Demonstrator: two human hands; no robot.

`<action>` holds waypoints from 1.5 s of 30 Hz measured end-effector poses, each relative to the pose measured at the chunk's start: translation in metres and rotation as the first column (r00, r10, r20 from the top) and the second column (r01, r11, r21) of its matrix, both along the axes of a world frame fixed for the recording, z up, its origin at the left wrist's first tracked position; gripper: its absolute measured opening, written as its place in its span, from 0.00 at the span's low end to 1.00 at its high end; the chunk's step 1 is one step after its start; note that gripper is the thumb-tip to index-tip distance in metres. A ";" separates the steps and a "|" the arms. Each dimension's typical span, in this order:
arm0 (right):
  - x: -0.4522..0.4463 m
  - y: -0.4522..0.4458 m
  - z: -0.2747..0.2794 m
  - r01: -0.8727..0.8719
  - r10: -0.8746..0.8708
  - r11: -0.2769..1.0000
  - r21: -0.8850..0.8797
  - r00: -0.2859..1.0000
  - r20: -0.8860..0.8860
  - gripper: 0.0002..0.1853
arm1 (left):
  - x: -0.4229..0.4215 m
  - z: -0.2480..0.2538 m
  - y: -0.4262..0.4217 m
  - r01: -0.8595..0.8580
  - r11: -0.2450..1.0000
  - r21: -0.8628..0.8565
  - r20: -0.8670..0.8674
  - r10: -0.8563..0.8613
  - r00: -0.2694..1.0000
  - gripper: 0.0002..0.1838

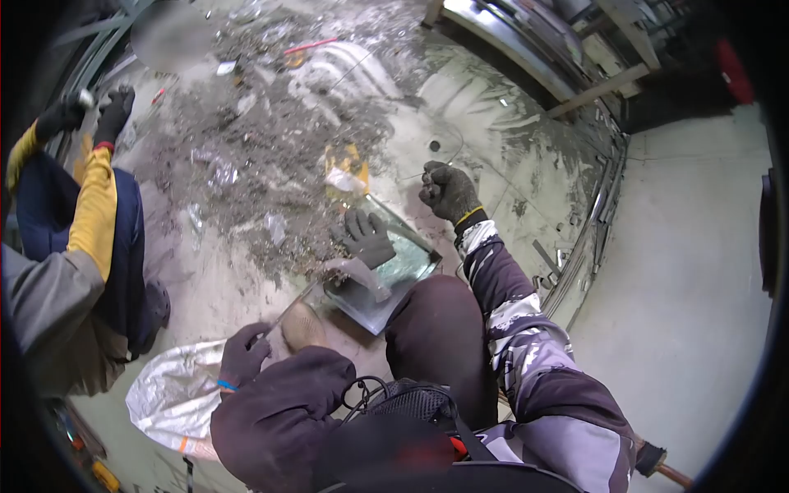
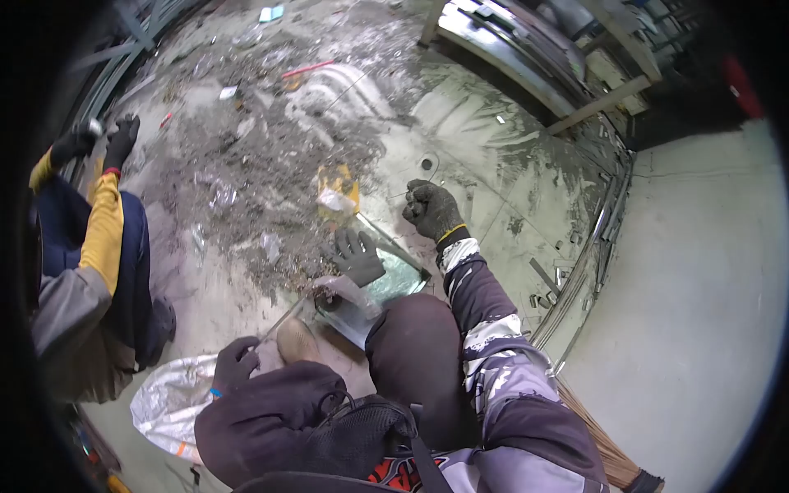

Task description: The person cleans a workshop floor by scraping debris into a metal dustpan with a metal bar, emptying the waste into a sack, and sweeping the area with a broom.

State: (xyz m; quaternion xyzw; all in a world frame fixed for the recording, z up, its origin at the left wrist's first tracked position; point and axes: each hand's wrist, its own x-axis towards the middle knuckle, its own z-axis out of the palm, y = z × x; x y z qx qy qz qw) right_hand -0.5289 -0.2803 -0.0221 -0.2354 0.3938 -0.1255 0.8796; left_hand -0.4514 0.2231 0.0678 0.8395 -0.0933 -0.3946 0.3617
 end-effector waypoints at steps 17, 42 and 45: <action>-0.033 -0.008 0.158 0.202 -0.255 0.942 -0.267 0.950 -0.181 0.09 | 0.070 0.148 -0.065 -0.047 0.983 -0.176 -0.050 0.039 0.998 0.17; 0.121 -0.399 0.527 -0.902 -0.763 -0.353 0.250 0.123 -0.635 0.10 | -0.019 0.305 -0.182 -0.110 0.993 0.048 -0.143 0.116 0.983 0.15; 0.144 -0.422 0.546 -0.910 -0.734 -0.349 0.225 0.117 -0.669 0.08 | -0.041 0.299 -0.208 -0.177 0.981 0.082 -0.216 0.191 0.958 0.15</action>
